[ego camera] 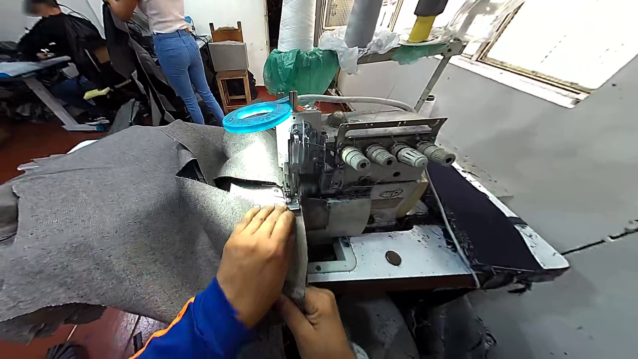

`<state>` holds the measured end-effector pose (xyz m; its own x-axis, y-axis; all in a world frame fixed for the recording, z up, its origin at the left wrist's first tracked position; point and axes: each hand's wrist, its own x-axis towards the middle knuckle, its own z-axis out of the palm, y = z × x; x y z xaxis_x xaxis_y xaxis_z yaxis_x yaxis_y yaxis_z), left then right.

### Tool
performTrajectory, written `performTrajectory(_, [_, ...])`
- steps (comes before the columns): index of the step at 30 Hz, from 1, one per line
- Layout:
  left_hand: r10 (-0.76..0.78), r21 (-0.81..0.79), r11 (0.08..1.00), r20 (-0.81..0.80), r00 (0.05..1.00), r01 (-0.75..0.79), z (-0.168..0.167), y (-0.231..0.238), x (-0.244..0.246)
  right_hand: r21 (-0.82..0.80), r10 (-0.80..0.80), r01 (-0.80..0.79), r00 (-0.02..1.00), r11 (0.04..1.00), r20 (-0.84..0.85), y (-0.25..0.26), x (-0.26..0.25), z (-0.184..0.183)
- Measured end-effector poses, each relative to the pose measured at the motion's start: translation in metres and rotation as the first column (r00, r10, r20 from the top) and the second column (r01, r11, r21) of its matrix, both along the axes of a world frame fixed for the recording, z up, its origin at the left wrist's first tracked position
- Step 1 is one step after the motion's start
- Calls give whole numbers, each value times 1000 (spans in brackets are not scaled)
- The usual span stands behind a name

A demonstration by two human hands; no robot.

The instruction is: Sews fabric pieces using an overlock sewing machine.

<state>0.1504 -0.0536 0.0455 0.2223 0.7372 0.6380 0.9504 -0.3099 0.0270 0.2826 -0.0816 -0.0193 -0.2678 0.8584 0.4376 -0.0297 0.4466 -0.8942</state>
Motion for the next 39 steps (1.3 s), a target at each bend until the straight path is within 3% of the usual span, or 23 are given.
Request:
performTrajectory(3, [-71,-16,997,46,996,72,7,8,-11,-110,66,-82,988,991,-139,12,-1,11])
performTrajectory(8, [-224,-46,972,124,967,231,36,-28,-14,-212,225,-320,899,923,-376,26,4,20])
performTrajectory(13, [-315,-38,949,-67,947,313,15,-44,-20,-74,104,-129,956,989,-273,27,-6,21])
performTrajectory(16, [-312,-12,949,-175,934,314,3,-36,-26,-85,38,-69,946,994,-322,29,-14,24])
performTrajectory(21, [-302,36,951,-89,949,306,13,-16,-22,-195,16,-107,909,975,-416,36,-23,35])
performTrajectory(25, [-313,-1,950,11,950,313,21,2,-20,-181,-2,-85,902,980,-432,50,-30,39])
performTrajectory(31, [-336,25,941,-21,942,337,10,11,-41,116,3,16,986,993,-165,32,-23,12])
performTrajectory(32, [-284,82,955,-20,959,285,2,3,-47,157,-29,46,993,986,-112,25,-11,5])
performTrajectory(34, [-11,249,968,0,1000,11,-27,-15,-69,175,-167,162,986,971,12,13,28,3])
performTrajectory(36, [254,209,945,22,967,-253,-56,-14,-105,219,-379,339,908,915,177,13,78,9])
performTrajectory(39, [348,-191,929,160,924,-317,-78,33,-132,457,-629,439,616,774,474,39,161,12])
